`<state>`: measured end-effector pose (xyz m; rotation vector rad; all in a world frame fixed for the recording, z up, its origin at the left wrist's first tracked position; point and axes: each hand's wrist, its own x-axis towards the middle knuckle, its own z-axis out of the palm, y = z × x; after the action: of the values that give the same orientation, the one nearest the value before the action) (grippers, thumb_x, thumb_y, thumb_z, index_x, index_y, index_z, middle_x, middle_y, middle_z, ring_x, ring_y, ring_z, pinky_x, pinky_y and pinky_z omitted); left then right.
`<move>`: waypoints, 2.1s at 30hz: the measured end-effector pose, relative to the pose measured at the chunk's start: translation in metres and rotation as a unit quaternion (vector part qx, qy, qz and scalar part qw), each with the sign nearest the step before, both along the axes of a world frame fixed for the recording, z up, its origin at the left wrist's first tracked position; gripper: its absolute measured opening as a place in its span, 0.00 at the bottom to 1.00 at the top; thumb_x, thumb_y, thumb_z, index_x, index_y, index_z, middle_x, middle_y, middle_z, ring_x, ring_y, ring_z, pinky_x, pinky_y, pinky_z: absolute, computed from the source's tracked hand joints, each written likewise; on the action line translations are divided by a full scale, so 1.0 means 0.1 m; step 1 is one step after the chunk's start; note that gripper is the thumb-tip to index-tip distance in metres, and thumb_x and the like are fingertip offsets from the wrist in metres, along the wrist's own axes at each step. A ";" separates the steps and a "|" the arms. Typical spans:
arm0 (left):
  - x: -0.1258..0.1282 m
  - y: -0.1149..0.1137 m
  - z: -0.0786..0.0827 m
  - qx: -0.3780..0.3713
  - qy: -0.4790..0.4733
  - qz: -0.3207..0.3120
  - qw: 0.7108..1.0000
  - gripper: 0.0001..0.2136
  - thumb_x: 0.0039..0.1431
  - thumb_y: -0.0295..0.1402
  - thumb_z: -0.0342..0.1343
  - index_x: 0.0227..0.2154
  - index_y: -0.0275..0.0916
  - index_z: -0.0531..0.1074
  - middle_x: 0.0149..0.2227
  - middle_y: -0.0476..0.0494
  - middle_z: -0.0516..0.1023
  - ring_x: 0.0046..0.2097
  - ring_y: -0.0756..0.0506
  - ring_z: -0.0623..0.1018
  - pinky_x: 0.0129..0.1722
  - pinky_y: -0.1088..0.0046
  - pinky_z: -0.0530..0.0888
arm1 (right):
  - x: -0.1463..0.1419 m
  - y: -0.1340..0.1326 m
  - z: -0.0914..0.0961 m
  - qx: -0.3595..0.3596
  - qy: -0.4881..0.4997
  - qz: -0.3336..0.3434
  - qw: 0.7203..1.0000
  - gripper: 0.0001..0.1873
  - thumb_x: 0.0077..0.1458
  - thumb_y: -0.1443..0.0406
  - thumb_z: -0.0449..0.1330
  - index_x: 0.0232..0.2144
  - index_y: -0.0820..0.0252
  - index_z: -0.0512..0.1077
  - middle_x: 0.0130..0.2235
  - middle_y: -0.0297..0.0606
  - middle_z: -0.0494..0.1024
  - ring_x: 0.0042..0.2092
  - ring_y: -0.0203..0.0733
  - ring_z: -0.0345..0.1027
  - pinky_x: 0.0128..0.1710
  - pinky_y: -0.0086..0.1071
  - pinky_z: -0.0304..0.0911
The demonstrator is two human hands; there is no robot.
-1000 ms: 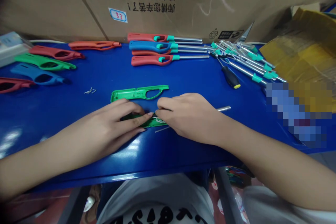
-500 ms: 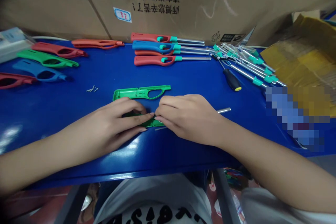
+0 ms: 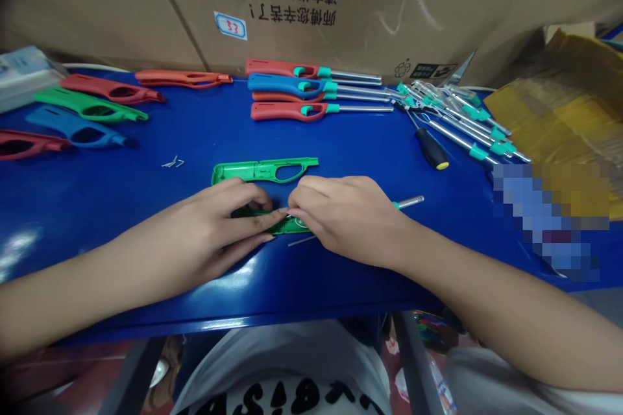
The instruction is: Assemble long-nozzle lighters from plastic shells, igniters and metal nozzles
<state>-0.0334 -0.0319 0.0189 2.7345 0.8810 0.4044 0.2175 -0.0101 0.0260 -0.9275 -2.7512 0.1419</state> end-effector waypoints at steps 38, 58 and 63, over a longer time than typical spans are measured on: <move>0.05 -0.05 -0.01 0.090 0.076 -0.006 0.993 0.13 0.74 0.31 0.47 0.49 0.36 0.77 0.39 0.41 0.72 0.41 0.41 0.72 0.41 0.62 0.73 | -0.04 -0.06 -0.01 0.067 -0.030 0.023 0.997 0.13 0.68 0.69 0.54 0.36 0.60 0.79 0.37 0.34 0.82 0.35 0.38 0.71 0.32 0.35 0.54; 0.03 -0.03 -0.03 0.036 -0.015 0.016 0.999 0.13 0.74 0.33 0.49 0.47 0.34 0.77 0.40 0.40 0.74 0.43 0.41 0.75 0.43 0.63 0.75 | -0.03 -0.06 -0.01 0.026 -0.020 0.047 0.998 0.12 0.69 0.66 0.53 0.35 0.61 0.75 0.34 0.37 0.77 0.35 0.41 0.68 0.33 0.36 0.55; 0.03 -0.03 -0.03 0.053 -0.009 0.013 0.998 0.14 0.74 0.32 0.49 0.52 0.34 0.76 0.40 0.39 0.75 0.42 0.41 0.76 0.41 0.62 0.76 | -0.01 -0.05 -0.02 0.035 -0.030 0.066 0.997 0.11 0.68 0.69 0.54 0.37 0.61 0.77 0.36 0.37 0.78 0.36 0.42 0.69 0.32 0.36 0.54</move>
<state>-0.0305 -0.0349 0.0161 2.8133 0.9172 0.4950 0.2162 -0.0149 0.0242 -0.7435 -2.8539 0.0409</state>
